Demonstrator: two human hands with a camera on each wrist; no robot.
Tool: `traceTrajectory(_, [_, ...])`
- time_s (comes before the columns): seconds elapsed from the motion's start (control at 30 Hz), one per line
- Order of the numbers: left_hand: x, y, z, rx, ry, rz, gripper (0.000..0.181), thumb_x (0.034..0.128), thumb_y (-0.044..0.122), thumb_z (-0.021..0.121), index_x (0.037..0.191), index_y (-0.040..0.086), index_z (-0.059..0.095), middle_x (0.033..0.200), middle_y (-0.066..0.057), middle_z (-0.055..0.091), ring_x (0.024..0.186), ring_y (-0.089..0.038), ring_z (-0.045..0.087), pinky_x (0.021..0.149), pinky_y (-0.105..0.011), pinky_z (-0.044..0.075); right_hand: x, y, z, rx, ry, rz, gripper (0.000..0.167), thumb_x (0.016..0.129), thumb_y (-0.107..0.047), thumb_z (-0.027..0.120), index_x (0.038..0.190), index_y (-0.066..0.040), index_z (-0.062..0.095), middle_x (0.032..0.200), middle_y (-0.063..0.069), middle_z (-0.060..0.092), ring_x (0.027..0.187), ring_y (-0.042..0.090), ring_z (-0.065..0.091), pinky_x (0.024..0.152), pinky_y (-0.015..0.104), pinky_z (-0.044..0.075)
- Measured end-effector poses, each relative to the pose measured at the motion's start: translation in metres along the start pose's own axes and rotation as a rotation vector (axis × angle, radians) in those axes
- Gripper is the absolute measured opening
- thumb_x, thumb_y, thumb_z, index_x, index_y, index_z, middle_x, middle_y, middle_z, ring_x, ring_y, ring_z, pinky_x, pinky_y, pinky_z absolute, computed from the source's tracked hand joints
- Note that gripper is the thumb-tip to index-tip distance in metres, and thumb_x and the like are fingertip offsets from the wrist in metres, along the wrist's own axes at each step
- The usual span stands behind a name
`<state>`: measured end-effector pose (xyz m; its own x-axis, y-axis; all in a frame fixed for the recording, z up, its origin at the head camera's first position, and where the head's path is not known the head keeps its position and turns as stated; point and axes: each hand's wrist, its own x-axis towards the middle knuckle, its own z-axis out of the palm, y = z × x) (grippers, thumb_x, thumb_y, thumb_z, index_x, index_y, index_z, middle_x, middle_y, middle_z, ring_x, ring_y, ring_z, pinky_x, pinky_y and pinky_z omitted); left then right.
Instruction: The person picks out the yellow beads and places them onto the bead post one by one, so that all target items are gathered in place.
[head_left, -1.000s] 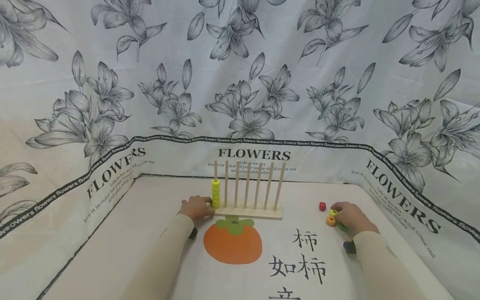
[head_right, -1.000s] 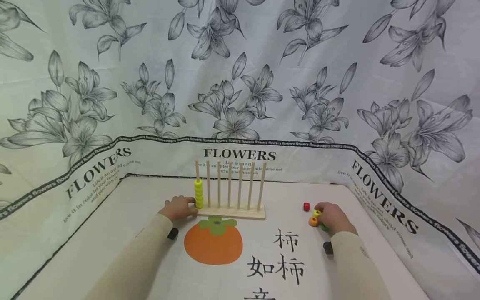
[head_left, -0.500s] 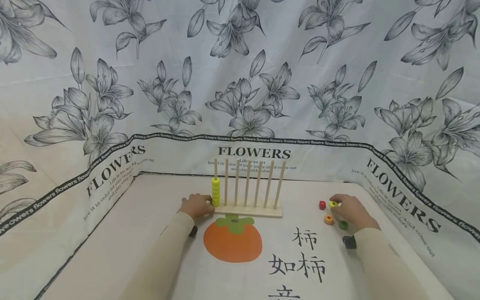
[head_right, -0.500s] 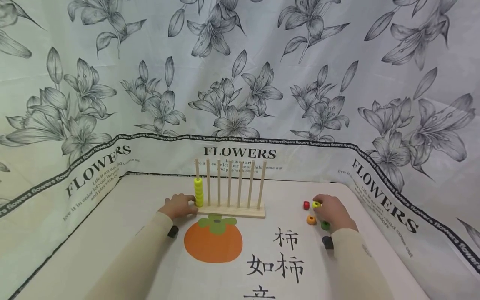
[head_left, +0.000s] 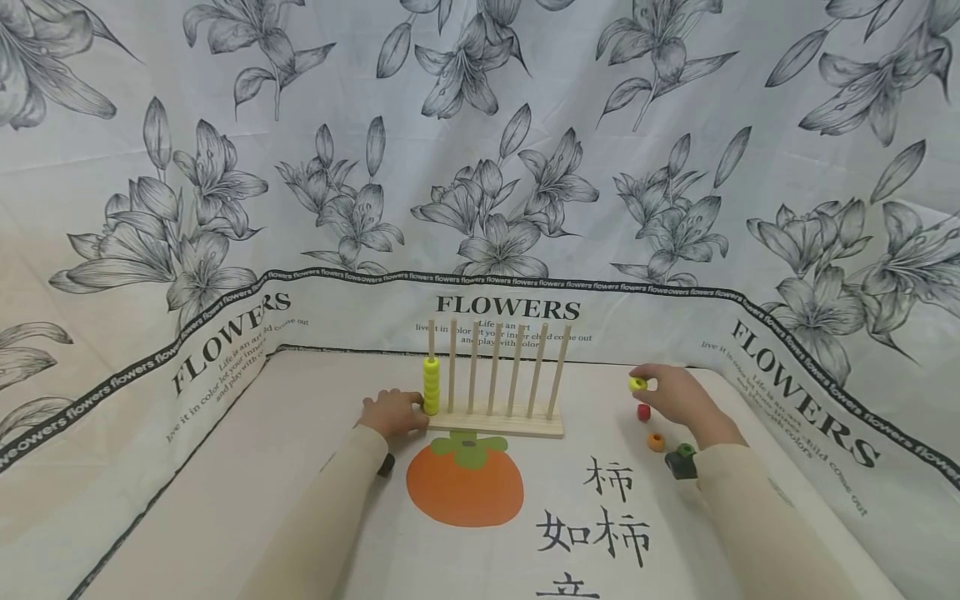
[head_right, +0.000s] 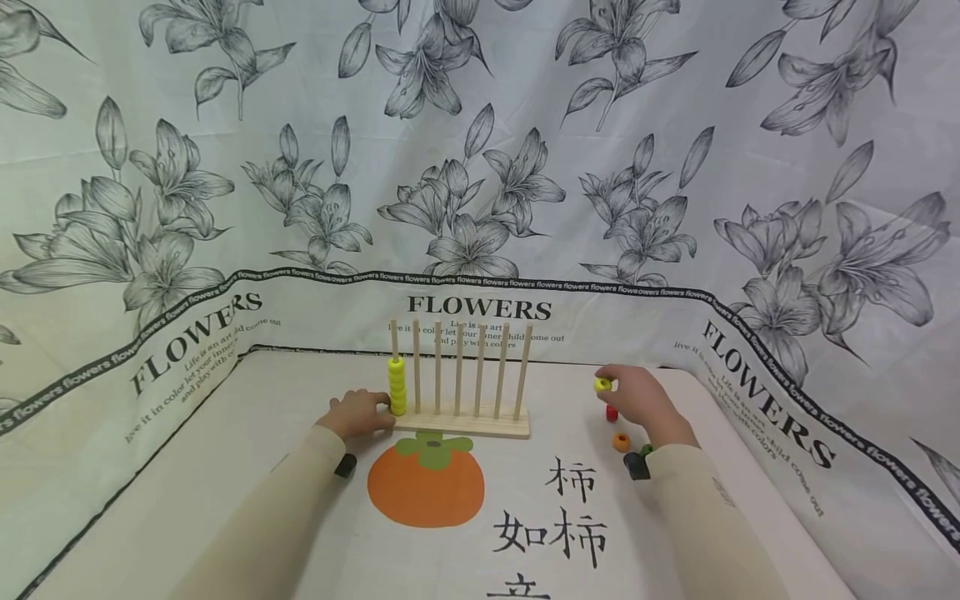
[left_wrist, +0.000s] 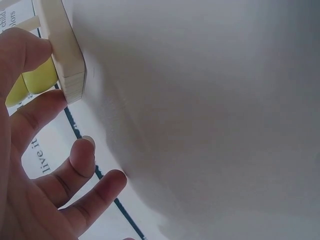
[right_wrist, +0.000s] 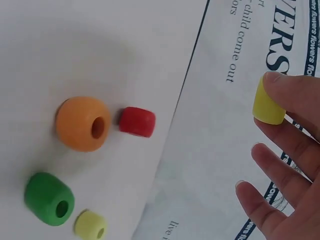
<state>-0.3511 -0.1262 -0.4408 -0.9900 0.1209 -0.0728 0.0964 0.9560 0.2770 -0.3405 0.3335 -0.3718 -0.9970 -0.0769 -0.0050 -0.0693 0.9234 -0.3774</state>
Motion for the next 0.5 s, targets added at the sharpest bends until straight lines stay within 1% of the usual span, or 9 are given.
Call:
traceTrajectory(0.13, [0.001,-0.001,0.001,-0.004,0.001,0.000,0.052,0.0788,0.039,0.060,0.128,0.022,0.062,0.119,-0.014,0.062,0.108,-0.036,0.053,0.097,-0.067,0.033,0.001,-0.015,-0.008,-0.009,0.015,-0.067,0.045,0.094,-0.024,0.062,0.135,-0.009,0.054,0.136,0.021,0.054,0.125,0.043,0.048,0.100,0.061,0.040])
traceTrajectory(0.23, [0.000,0.000,0.001,-0.003,0.001,-0.003,0.051,0.0793,0.039,0.060,0.128,0.022,0.062,0.119,-0.014,0.062,0.108,-0.035,0.052,0.097,-0.066,0.033,0.001,-0.026,-0.014,-0.020,0.034,-0.111,0.043,0.093,-0.022,0.063,0.133,-0.007,0.056,0.134,0.021,0.055,0.126,0.043,0.048,0.102,0.061,0.039])
traceTrajectory(0.37, [-0.001,0.000,0.000,-0.002,0.000,-0.004,0.051,0.0790,0.039,0.060,0.127,0.023,0.063,0.117,-0.014,0.062,0.107,-0.035,0.053,0.096,-0.067,0.034,0.001,-0.039,-0.021,-0.056,0.064,-0.147,0.043,0.093,-0.021,0.063,0.133,-0.008,0.056,0.133,0.020,0.057,0.129,0.044,0.045,0.105,0.062,0.035])
traceTrajectory(0.5, [0.000,0.000,0.000,-0.002,0.000,-0.003,0.051,0.0790,0.039,0.061,0.128,0.024,0.063,0.117,-0.013,0.062,0.107,-0.035,0.053,0.096,-0.068,0.034,-0.002,-0.052,-0.027,-0.077,0.091,-0.195,0.042,0.093,-0.022,0.063,0.132,-0.008,0.057,0.131,0.019,0.059,0.128,0.044,0.046,0.106,0.061,0.035])
